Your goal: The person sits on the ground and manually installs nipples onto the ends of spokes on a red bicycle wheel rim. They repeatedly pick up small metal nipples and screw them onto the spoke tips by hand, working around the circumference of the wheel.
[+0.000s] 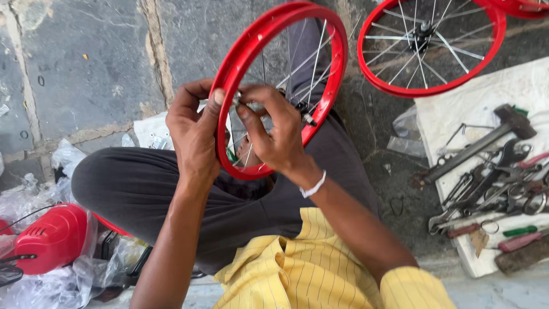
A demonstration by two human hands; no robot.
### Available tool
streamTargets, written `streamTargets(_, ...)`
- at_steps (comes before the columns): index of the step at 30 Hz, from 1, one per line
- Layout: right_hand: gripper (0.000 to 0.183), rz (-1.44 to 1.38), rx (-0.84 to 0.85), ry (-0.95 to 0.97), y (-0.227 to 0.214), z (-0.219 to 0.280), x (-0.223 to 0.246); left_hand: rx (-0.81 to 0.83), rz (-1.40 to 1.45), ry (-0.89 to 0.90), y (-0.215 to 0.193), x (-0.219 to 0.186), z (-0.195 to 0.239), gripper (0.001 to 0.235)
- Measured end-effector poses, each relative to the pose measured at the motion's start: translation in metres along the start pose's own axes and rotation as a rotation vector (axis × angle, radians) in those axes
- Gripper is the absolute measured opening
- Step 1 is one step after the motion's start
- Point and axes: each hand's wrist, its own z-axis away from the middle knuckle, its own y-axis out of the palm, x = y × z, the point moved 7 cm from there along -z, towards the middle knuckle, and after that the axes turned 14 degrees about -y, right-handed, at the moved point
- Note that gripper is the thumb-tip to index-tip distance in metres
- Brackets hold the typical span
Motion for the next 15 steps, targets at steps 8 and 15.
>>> streamTargets(8, 0.038, 0.361, 0.006, -0.149, 0.016, -0.006, -0.004, 0.097, 0.053, -0.096, -0.009, 0.017, -0.007, 0.029)
streamTargets(15, 0.035, 0.397, 0.031, -0.248, 0.017, -0.006, 0.015, 0.117, 0.005, -0.042, -0.004, 0.012, -0.004, 0.025)
